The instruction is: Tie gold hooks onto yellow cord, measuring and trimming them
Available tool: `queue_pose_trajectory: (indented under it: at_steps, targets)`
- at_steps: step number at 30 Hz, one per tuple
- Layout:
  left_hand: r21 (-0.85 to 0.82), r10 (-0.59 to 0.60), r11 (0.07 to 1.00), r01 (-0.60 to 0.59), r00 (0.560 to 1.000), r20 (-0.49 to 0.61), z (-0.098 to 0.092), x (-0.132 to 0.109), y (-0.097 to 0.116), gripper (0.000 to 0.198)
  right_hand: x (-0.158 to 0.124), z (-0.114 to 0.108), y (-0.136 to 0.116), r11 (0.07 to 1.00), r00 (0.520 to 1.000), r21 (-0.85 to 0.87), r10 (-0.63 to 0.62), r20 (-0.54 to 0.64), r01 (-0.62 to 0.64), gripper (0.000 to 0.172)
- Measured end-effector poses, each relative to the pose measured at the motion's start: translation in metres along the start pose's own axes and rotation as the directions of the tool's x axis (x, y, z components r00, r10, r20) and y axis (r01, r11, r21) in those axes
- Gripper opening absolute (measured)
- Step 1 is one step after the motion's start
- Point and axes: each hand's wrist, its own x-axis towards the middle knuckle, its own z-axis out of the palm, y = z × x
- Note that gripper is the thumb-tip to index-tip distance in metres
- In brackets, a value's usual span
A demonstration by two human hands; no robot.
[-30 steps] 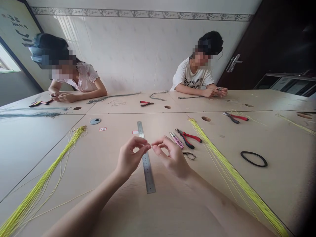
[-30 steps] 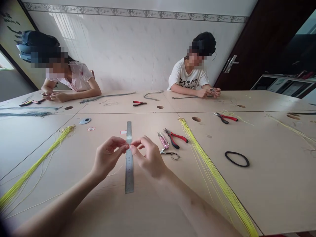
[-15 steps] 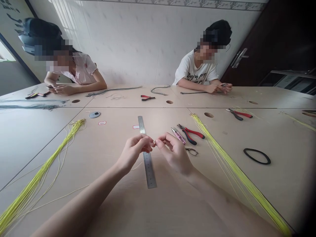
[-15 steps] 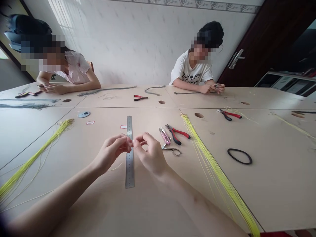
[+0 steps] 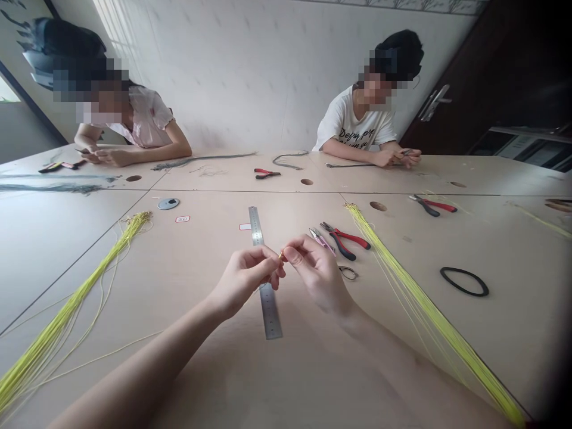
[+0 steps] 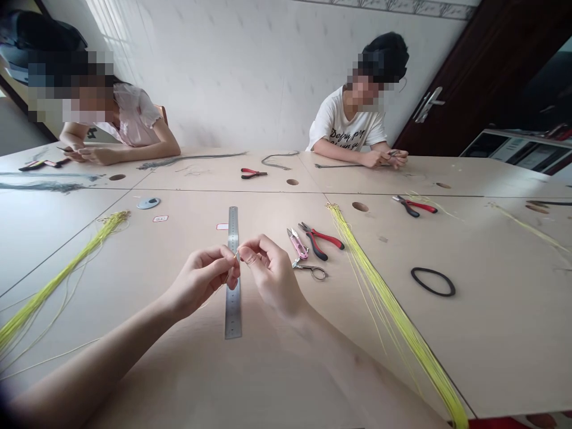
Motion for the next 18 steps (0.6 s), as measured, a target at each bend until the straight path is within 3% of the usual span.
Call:
queue_pose_trajectory:
  at_steps: [4,10,18]
  targets:
    - [0.064,0.07,0.996,-0.065,0.995,-0.077,-0.0004,-0.0002,-0.0029,0.016,-0.0019,0.0011,0.0016,0.998,0.994,-0.033,-0.048,-0.103,0.045,0.011]
    - [0.206,0.137,0.972,-0.112,0.985,-0.11,-0.0012,0.001,-0.003,0.016,-0.0039,0.0024,0.0002,0.996,0.999,-0.078,-0.034,-0.027,0.032,0.017]
    - [0.335,0.161,0.934,-0.124,0.983,-0.086,0.0018,-0.0022,-0.0019,0.017,-0.0034,0.0031,0.0026,0.989,0.999,-0.149,0.016,-0.039,-0.021,0.016]
